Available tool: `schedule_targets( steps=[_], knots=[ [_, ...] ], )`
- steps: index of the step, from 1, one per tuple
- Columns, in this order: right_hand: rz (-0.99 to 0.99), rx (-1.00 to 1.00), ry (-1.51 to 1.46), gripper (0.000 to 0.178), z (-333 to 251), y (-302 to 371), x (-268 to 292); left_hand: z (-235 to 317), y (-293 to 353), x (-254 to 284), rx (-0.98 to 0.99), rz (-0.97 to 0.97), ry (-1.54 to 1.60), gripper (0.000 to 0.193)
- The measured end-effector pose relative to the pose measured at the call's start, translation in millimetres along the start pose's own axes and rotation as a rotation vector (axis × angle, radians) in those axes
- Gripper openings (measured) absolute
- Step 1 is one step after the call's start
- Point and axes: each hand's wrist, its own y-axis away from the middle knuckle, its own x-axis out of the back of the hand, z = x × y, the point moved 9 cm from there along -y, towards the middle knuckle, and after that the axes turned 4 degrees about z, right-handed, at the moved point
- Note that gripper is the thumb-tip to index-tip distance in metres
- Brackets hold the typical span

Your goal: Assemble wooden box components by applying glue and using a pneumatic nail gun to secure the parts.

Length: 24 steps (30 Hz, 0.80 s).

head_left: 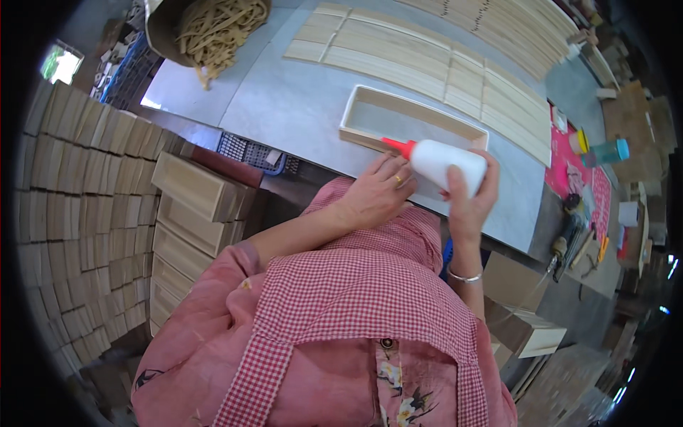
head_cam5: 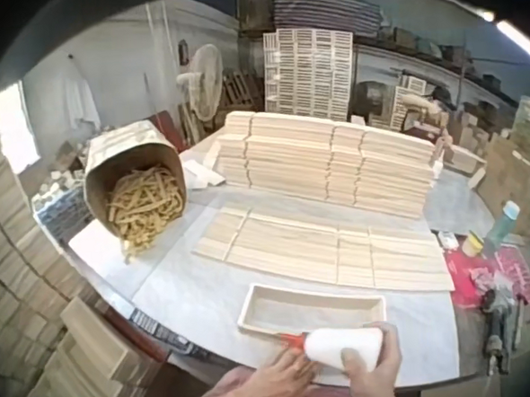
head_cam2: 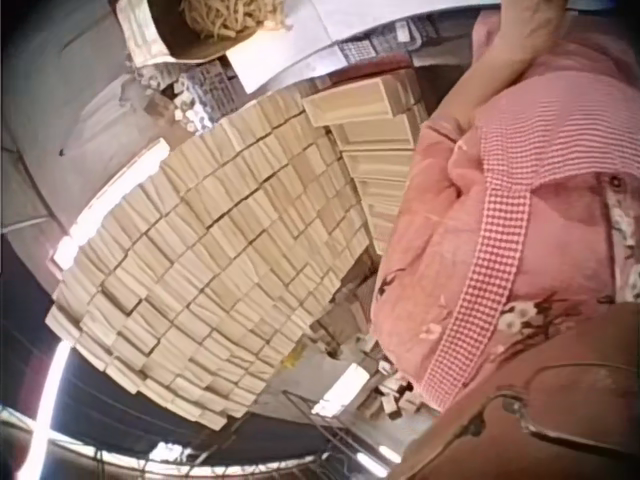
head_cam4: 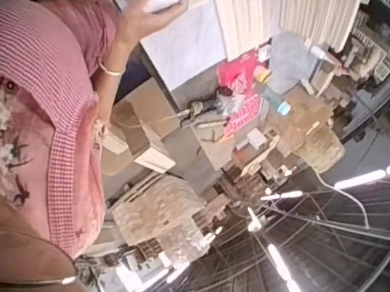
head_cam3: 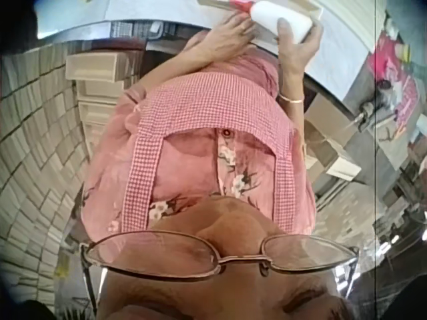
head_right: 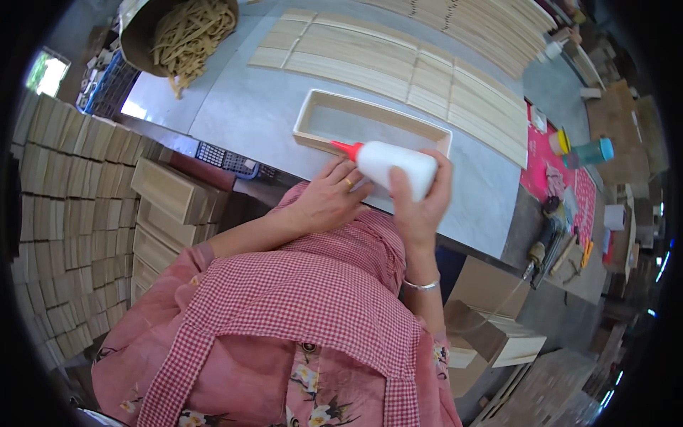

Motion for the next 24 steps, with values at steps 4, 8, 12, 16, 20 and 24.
schedule_targets(
  steps=[4, 8, 12, 16, 20, 24],
  knots=[
    [-0.099, 0.063, -0.033, 0.045, 6, -3, -57, -8, 8, -6, 0.074, -0.016, 0.073, 0.036],
    [-0.103, 0.132, 0.013, 0.046, 0, -3, -74, -7, 8, -1, 0.024, -0.009, 0.029, 0.040],
    [-0.077, 0.147, 0.076, 0.047, -5, -5, -61, -9, 8, 0, 0.039, -0.023, 0.040, 0.043],
    [-0.030, 0.143, 0.142, 0.046, -10, -7, -32, -8, 4, 2, 0.056, -0.037, 0.040, 0.044],
    [0.028, 0.138, 0.207, 0.044, -8, -8, 4, -7, 1, 2, 0.064, -0.043, 0.033, 0.044],
    [0.091, 0.152, 0.274, 0.042, -7, -7, 40, -5, -1, 4, 0.046, -0.030, 0.029, 0.044]
  ],
)
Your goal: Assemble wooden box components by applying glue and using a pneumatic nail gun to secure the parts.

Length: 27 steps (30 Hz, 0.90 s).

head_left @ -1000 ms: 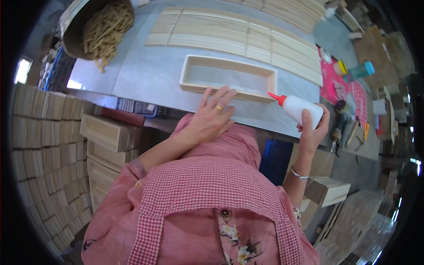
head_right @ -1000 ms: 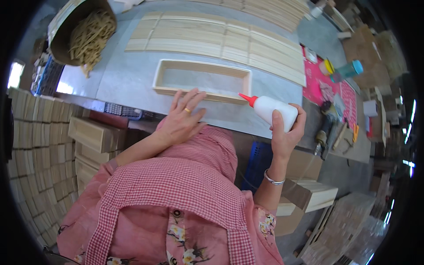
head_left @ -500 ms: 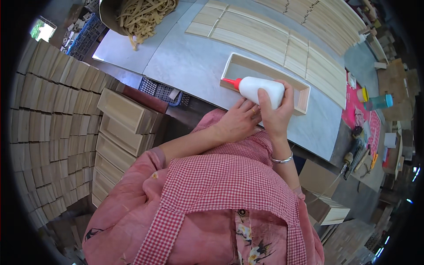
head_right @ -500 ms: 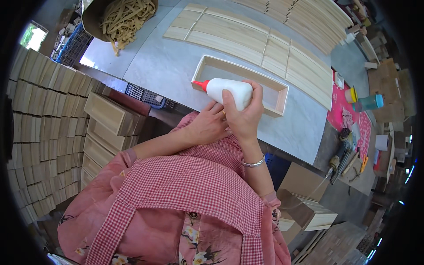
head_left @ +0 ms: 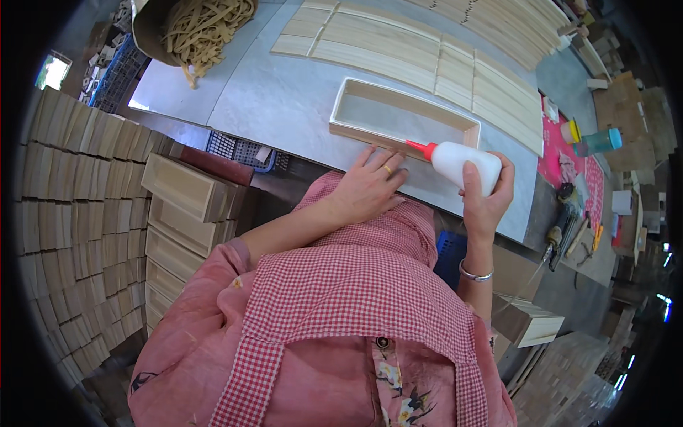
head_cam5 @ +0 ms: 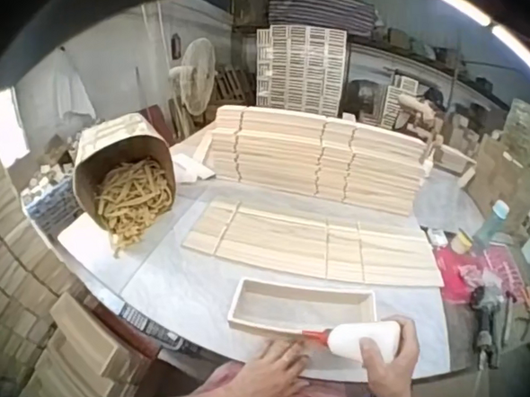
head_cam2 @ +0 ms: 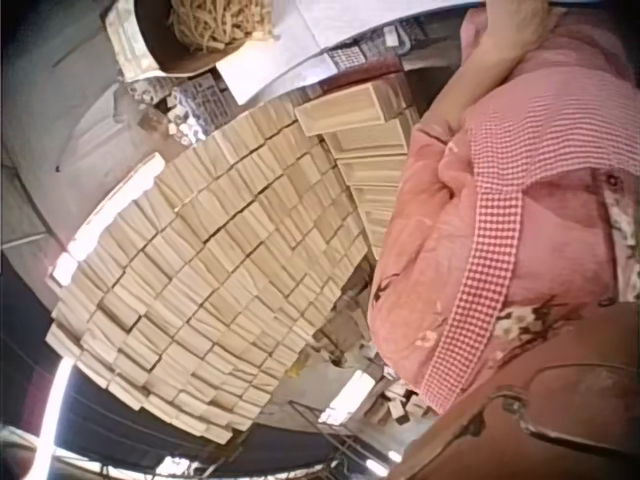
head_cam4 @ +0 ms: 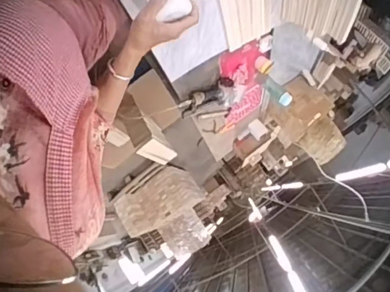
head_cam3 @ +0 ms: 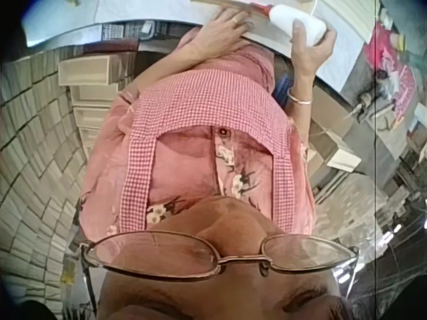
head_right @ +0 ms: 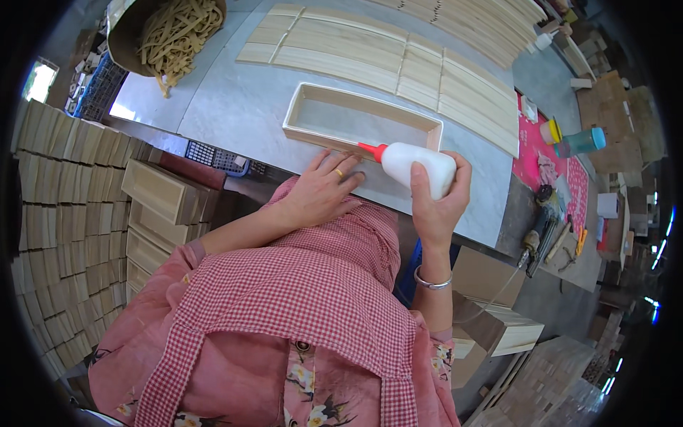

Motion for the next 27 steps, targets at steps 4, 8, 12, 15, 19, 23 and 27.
schedule_targets(
  steps=[4, 8, 12, 15, 19, 23, 27],
  knots=[
    [0.060, -0.122, -0.007, 0.040, 10, 1, 32, -2, 2, -5, 0.032, -0.071, -0.037, 0.046],
    [0.123, -0.120, 0.022, 0.039, 16, -1, 65, -1, 1, -3, 0.050, -0.087, -0.024, 0.045],
    [0.193, -0.090, 0.066, 0.038, 27, -3, 92, -1, -1, -3, 0.047, -0.091, -0.032, 0.045],
    [0.241, -0.062, 0.100, 0.037, 29, -3, 106, 0, -3, -3, 0.039, -0.089, -0.043, 0.045],
    [0.246, -0.181, 0.082, 0.037, 32, -3, 116, 1, -5, -3, 0.032, -0.071, -0.056, 0.045],
    [0.268, -0.072, 0.167, 0.037, 51, -4, 131, 4, -11, -3, 0.023, -0.100, -0.051, 0.045],
    [0.460, -0.073, 0.114, 0.038, 79, -17, 170, 5, -8, -1, 0.010, -0.093, -0.061, 0.046]
  ],
)
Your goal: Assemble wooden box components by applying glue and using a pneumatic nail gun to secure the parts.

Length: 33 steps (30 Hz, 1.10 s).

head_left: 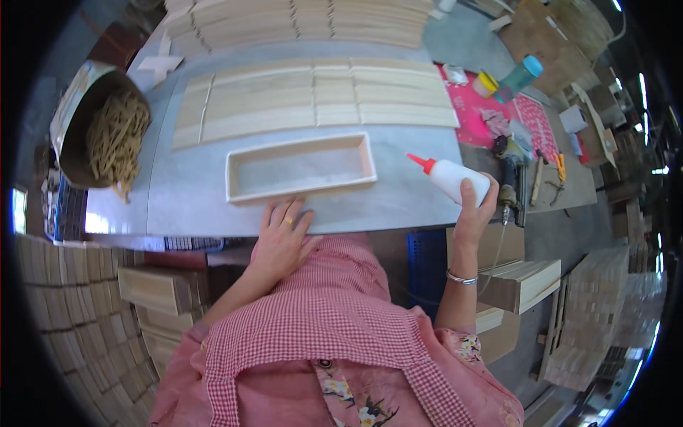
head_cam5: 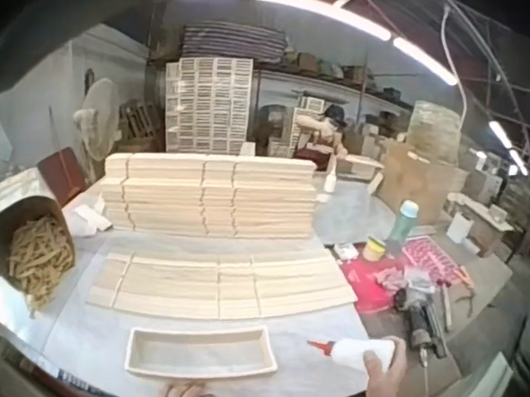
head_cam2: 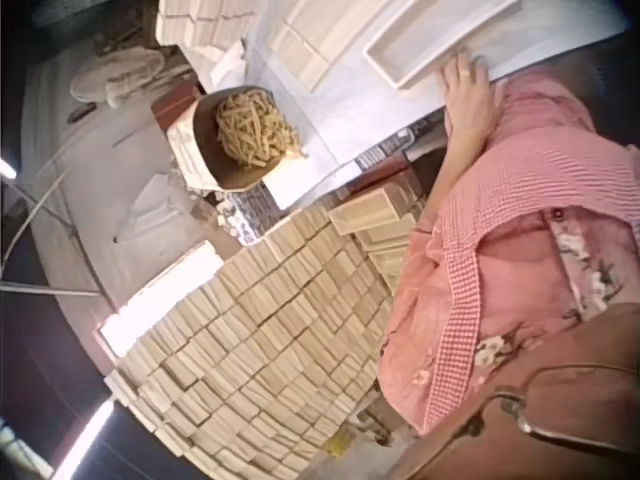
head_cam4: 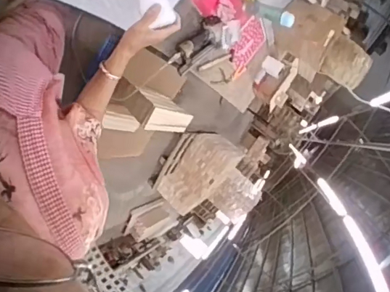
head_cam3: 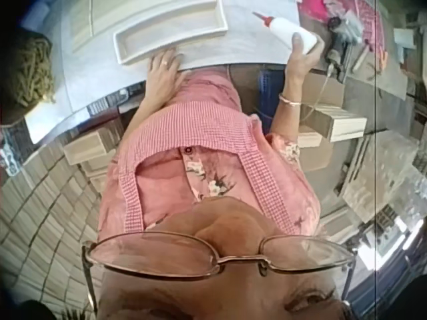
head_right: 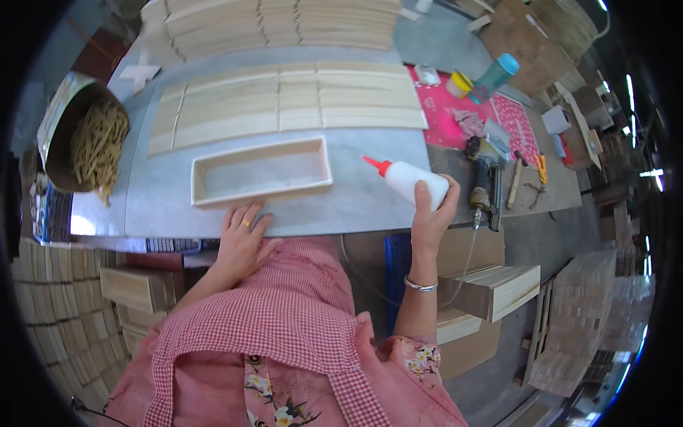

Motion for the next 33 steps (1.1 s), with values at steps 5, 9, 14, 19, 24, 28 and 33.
schedule_targets(
  steps=[5, 9, 14, 19, 24, 28, 33],
  knots=[
    [0.204, 0.052, -0.088, 0.039, 41, -69, 8, 0, -1, 1, 0.028, -0.051, 0.029, 0.046],
    [0.232, 0.148, 0.268, 0.039, 93, -166, -11, 0, -7, -5, 0.016, -0.092, 0.021, 0.047],
    [0.096, 0.255, 0.317, 0.042, 145, -254, -56, -3, -9, -11, 0.028, -0.113, 0.106, 0.047],
    [-0.063, 0.043, 0.732, 0.041, 160, -264, -75, -10, 2, -27, -0.020, -0.134, 0.113, 0.047],
    [0.317, 0.112, 0.793, 0.044, 73, -190, 91, -19, 11, -25, -0.041, -0.112, 0.088, 0.048],
    [0.491, -0.043, 1.514, 0.060, 89, -88, 314, -14, -3, -18, 0.030, -0.150, 0.080, 0.048],
    [0.226, -0.808, 1.327, 0.083, 144, 10, 398, -11, 4, -10, 0.069, -0.152, 0.098, 0.047]
  ],
)
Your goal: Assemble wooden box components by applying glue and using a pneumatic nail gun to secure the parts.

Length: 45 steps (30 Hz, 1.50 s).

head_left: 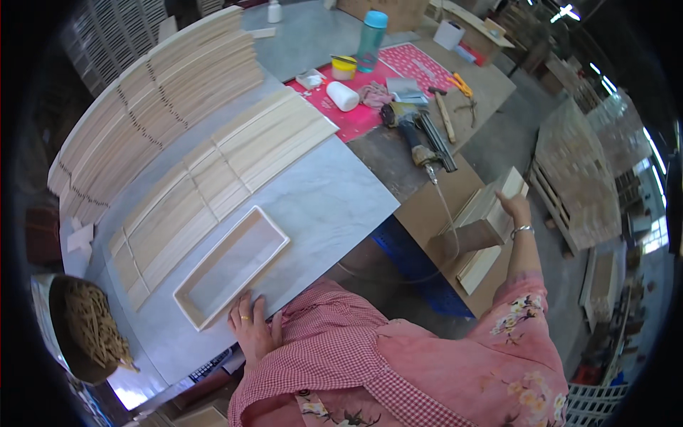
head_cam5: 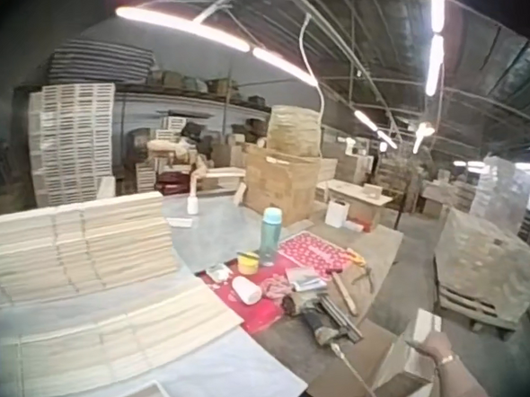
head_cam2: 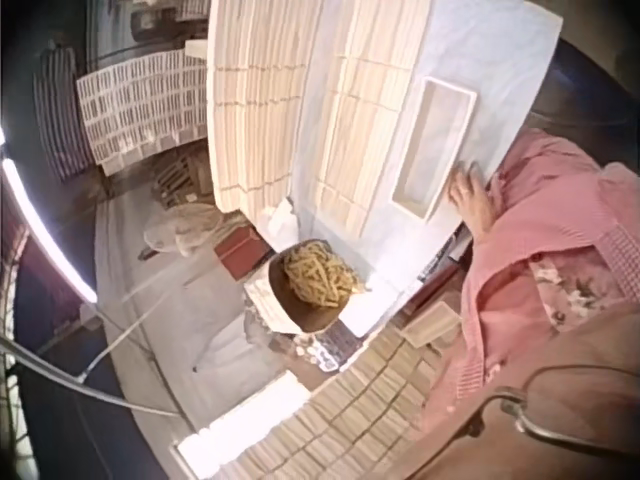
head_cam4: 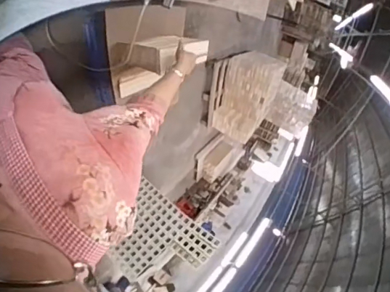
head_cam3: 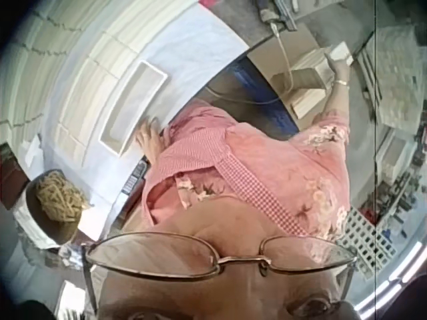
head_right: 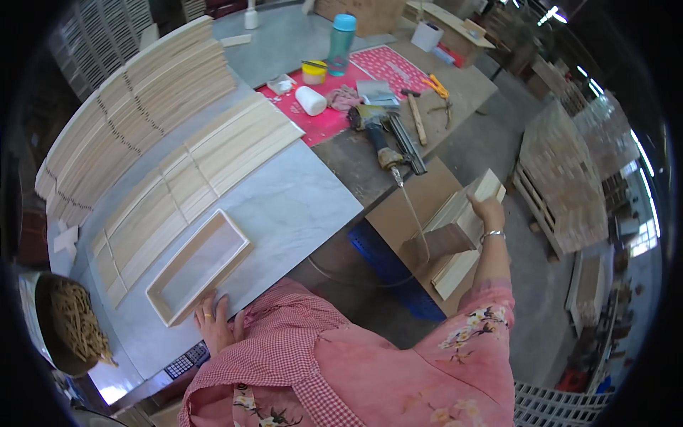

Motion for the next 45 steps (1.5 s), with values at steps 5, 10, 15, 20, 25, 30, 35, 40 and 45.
schedule_targets(
  steps=[5, 10, 15, 20, 25, 30, 35, 40, 45],
  knots=[
    [-0.188, -0.068, -0.015, 0.077, 12, 1, -29, 5, -2, 6, -0.039, 0.082, 0.031, 0.047],
    [-0.061, -0.125, -0.156, 0.077, 10, 10, 6, 10, 0, 10, -0.072, 0.126, 0.006, 0.047],
    [0.010, -0.168, -0.247, 0.078, -3, 27, 25, 9, 1, 19, -0.086, 0.139, 0.002, 0.045],
    [0.150, 0.414, -0.617, 0.085, -157, 73, 82, -14, 21, 32, -0.044, 0.242, 0.319, 0.036],
    [-0.296, 1.426, -0.818, 0.086, -355, 311, 108, -59, 62, 80, 0.271, 0.481, 0.353, 0.024],
    [-0.513, 1.966, -0.555, 0.088, -406, 476, 110, -105, 77, 103, 0.541, 0.618, 0.347, 0.028],
    [-0.427, 2.232, -0.434, 0.089, -432, 531, 100, -123, 68, 96, 0.618, 0.537, 0.390, 0.035],
    [-0.446, 2.209, -0.376, 0.093, -448, 535, 80, -131, 52, 92, 0.603, 0.495, 0.411, 0.033],
    [-0.381, 2.247, -0.345, 0.087, -455, 540, 69, -132, 42, 99, 0.560, 0.501, 0.292, 0.024]
  ],
)
